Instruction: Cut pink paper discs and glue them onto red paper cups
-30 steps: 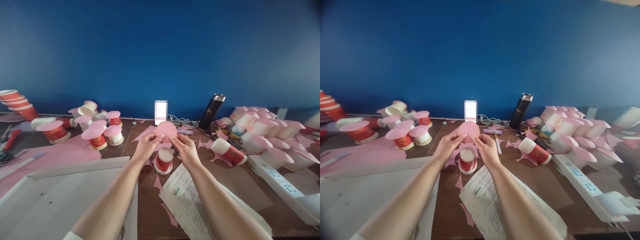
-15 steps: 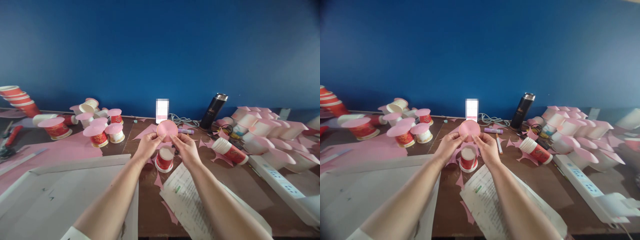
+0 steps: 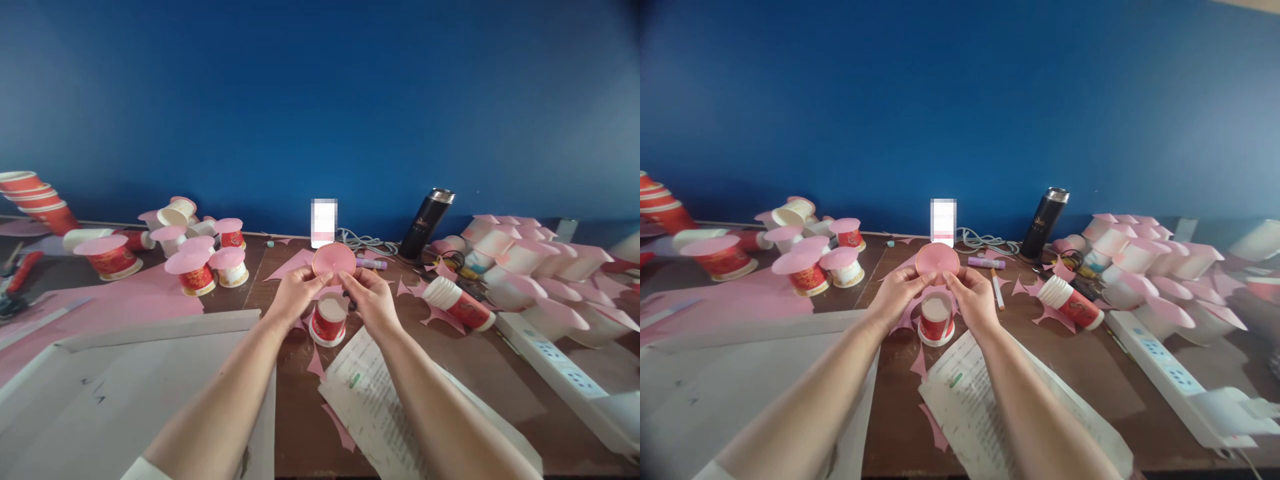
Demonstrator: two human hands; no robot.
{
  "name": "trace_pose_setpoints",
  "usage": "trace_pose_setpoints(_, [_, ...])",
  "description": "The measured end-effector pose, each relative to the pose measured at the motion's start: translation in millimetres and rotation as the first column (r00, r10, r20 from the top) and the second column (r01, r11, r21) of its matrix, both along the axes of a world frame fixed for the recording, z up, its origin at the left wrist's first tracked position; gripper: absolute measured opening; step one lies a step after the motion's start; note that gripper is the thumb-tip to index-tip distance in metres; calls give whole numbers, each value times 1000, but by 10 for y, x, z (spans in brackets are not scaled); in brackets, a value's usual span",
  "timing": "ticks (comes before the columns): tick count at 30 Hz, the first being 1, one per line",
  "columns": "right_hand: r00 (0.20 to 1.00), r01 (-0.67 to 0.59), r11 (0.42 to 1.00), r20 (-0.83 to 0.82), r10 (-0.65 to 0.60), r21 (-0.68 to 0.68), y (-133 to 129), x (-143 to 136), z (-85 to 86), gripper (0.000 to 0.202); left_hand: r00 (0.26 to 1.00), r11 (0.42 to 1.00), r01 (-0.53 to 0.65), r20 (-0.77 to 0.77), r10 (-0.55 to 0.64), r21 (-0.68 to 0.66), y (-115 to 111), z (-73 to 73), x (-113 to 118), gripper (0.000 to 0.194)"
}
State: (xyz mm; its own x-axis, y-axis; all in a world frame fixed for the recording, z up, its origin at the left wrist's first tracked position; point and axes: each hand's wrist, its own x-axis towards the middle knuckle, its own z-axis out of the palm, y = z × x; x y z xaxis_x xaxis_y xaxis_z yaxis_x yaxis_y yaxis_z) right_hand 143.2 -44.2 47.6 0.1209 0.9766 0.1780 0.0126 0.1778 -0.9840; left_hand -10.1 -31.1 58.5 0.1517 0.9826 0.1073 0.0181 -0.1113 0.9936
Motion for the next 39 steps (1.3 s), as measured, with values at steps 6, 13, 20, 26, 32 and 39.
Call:
trace_pose_setpoints(6, [999, 14, 999, 39, -15, 34, -18, -27, 35, 29, 999, 1000, -14, -31, 15, 23, 11, -18, -5, 32])
trace_pose_setpoints(13, [996, 37, 998, 82, -41, 46, -20, -21, 38, 32, 997, 998, -17, -69, 21, 52, 4, 7, -5, 35])
trace_pose_setpoints(20, [994, 51, 997, 96, -56, 62, -19, -15, 36, 34, 998, 999, -4, -64, 7, 41, -9, 19, -12, 40])
trace_pose_setpoints(26, [991, 68, 996, 108, -73, 51, -20, -18, 31, 36, 998, 998, 17, -65, -13, 60, -15, 12, 0, 39])
trace_pose_setpoints(32, [996, 73, 997, 56, -75, 38, -30, -28, 38, 34, 1000, 999, 22, 9, -22, 29, 27, -56, -2, 39])
trace_pose_setpoints(39, [999, 35, 999, -33, -35, -2, -20, 14, 13, 38, 988, 987, 151, 6, -152, 52, 13, -46, 6, 37])
